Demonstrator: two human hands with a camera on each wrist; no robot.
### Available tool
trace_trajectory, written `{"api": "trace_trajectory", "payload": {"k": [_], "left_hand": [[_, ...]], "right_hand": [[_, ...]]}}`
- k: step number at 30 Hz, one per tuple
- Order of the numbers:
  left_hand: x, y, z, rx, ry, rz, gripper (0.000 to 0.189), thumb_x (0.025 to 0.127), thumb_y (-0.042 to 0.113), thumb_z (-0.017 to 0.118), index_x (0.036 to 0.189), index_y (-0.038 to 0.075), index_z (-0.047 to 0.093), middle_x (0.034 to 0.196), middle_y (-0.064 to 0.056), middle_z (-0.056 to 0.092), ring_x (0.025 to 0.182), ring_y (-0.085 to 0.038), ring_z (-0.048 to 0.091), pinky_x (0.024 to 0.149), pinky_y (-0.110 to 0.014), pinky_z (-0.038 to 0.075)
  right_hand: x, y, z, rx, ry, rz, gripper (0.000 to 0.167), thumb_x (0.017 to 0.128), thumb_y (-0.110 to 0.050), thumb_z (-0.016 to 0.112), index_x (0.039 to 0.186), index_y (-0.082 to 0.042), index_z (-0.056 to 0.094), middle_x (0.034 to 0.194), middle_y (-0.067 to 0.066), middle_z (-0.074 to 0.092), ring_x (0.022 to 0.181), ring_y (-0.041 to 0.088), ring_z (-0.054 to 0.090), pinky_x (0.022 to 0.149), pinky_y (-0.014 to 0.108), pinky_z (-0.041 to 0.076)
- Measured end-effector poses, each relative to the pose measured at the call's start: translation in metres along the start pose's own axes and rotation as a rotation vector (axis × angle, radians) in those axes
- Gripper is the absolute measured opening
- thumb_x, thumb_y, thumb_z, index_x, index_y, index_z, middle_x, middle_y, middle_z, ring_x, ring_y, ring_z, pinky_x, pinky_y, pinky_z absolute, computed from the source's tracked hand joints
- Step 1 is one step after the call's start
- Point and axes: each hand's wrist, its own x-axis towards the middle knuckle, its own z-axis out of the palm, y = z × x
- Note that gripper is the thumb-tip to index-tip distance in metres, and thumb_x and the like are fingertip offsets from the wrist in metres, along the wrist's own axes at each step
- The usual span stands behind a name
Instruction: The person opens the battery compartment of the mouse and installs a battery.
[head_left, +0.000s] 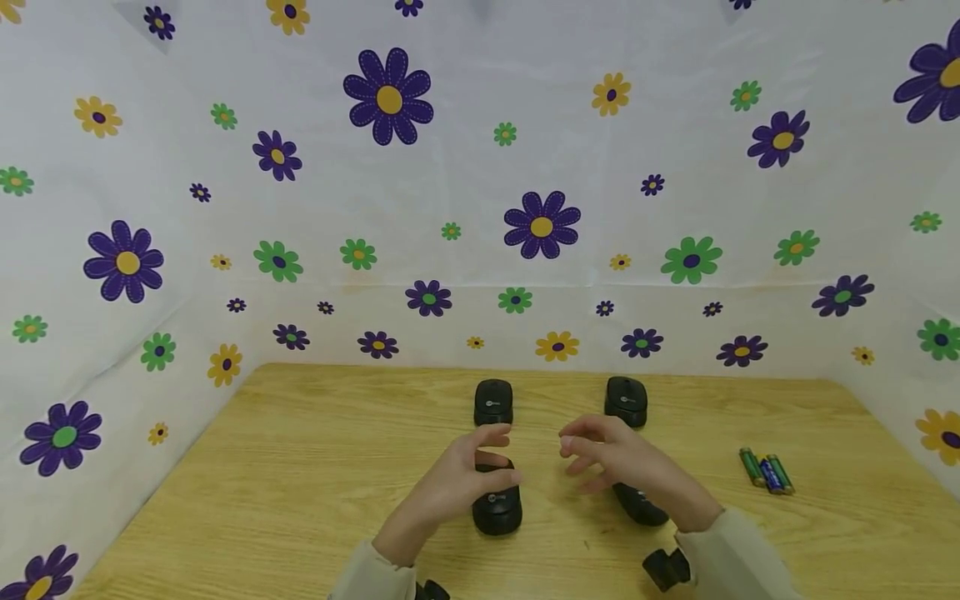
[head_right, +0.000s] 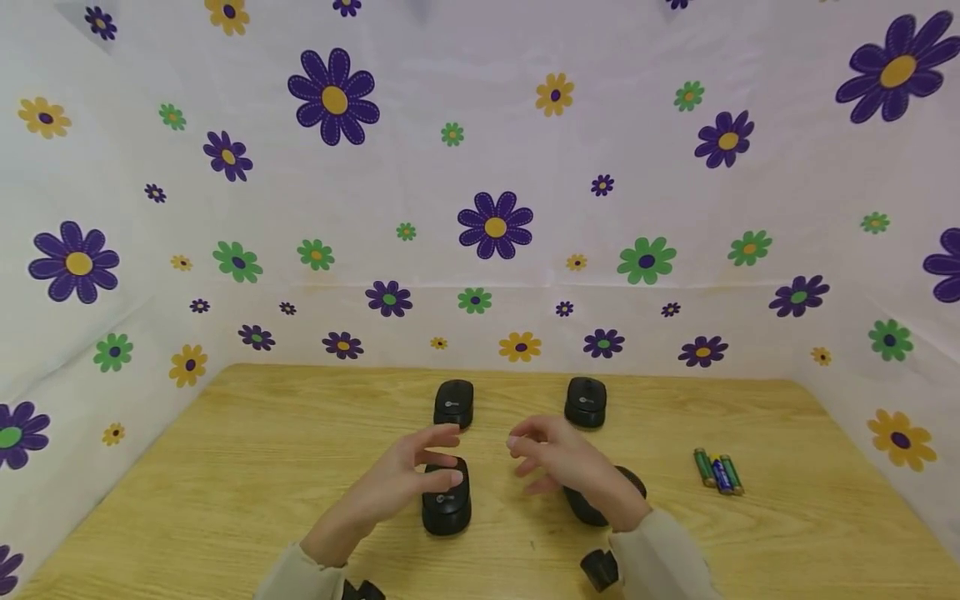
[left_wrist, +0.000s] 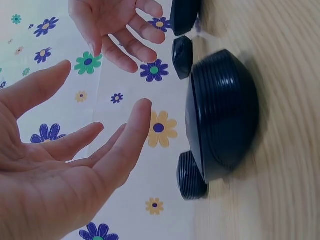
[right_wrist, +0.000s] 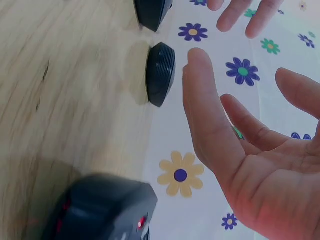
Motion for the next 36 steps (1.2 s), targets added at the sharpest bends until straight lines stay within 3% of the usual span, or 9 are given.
{"api": "trace_trajectory", "payload": {"k": [16, 28, 36], "left_hand": [[-0.007, -0.009, -0.013, -0.027, 0.046, -0.009, 0.065, 0.092, 0.003, 0.071, 0.149, -0.007, 0.041, 0.144, -0.030, 0.045, 0.120, -0.040, 0.056, 0.089, -0.043, 0.059], [-0.011, -0.030, -0.027, -0.038, 0.063, -0.065, 0.066, 0.091, 0.003, 0.071, 0.148, -0.010, 0.040, 0.142, -0.033, 0.045, 0.120, -0.043, 0.056, 0.085, -0.046, 0.061], [-0.019, -0.040, -0.038, -0.140, 0.027, -0.142, 0.068, 0.092, -0.002, 0.068, 0.151, -0.011, 0.033, 0.146, -0.035, 0.036, 0.124, -0.047, 0.049, 0.079, -0.052, 0.062]], "right_hand": [[0.008, 0.002, 0.019, 0.075, -0.051, 0.016, 0.044, 0.105, -0.015, 0.055, 0.132, 0.018, 0.045, 0.122, 0.029, 0.058, 0.098, 0.036, 0.068, 0.072, 0.049, 0.063], [0.012, 0.010, 0.023, 0.161, -0.079, 0.066, 0.047, 0.105, -0.018, 0.055, 0.134, 0.017, 0.045, 0.125, 0.026, 0.057, 0.102, 0.035, 0.068, 0.072, 0.046, 0.063], [0.018, 0.009, 0.032, 0.184, -0.101, 0.087, 0.048, 0.103, -0.020, 0.058, 0.135, 0.014, 0.046, 0.132, 0.027, 0.054, 0.101, 0.034, 0.068, 0.071, 0.046, 0.064]]}}
